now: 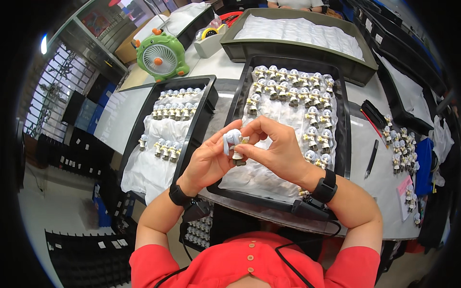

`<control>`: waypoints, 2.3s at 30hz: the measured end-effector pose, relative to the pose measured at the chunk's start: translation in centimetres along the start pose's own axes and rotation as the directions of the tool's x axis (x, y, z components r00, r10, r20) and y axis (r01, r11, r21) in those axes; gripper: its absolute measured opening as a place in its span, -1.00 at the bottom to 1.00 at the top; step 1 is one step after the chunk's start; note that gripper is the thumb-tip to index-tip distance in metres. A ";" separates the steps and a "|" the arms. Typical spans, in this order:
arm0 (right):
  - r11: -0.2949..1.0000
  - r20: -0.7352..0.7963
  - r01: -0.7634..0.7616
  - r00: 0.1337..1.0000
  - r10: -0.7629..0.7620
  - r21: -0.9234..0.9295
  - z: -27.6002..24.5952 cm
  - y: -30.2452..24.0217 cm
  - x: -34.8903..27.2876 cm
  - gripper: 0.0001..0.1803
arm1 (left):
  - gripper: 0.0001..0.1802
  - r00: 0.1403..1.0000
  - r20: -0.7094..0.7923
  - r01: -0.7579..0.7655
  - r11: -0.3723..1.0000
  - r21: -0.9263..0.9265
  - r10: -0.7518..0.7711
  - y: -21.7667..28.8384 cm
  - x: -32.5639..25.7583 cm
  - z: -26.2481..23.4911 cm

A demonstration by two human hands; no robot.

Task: The person assembles small figurines by hand, picking up individual pieces from a tray, attaching parts, and placing the completed figures into a second tray. The process is repeated for multiple units.

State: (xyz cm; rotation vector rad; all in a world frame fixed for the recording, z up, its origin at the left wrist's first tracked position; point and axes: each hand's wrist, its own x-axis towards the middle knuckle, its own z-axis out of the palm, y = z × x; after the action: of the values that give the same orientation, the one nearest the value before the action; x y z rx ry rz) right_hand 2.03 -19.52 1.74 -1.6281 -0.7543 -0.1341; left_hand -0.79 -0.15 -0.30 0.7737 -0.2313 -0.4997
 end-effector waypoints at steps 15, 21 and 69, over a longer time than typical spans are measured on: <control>0.989 -0.016 0.039 0.999 -0.041 -0.145 0.2 1.0 0.0 -0.75 | -0.49 0.989 -0.103 -0.110 0.993 -0.030 0.107 0.4 0.3 0.2; 0.983 0.039 0.049 0.998 -0.043 -0.176 0.9 1.0 -0.4 -0.70 | -0.52 0.983 -0.139 -0.125 0.991 -0.043 0.118 0.5 0.2 -0.3; 0.915 0.301 -0.347 0.912 0.278 0.208 0.5 1.3 -0.2 -0.48 | -0.31 0.963 -0.111 -0.173 0.879 0.445 0.246 0.4 -0.4 0.5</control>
State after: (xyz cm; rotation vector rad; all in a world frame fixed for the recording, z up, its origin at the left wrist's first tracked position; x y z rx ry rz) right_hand 2.43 -19.11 0.46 -1.5090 -0.6669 0.4090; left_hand -1.16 -0.01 0.33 1.2043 -0.2731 -0.1719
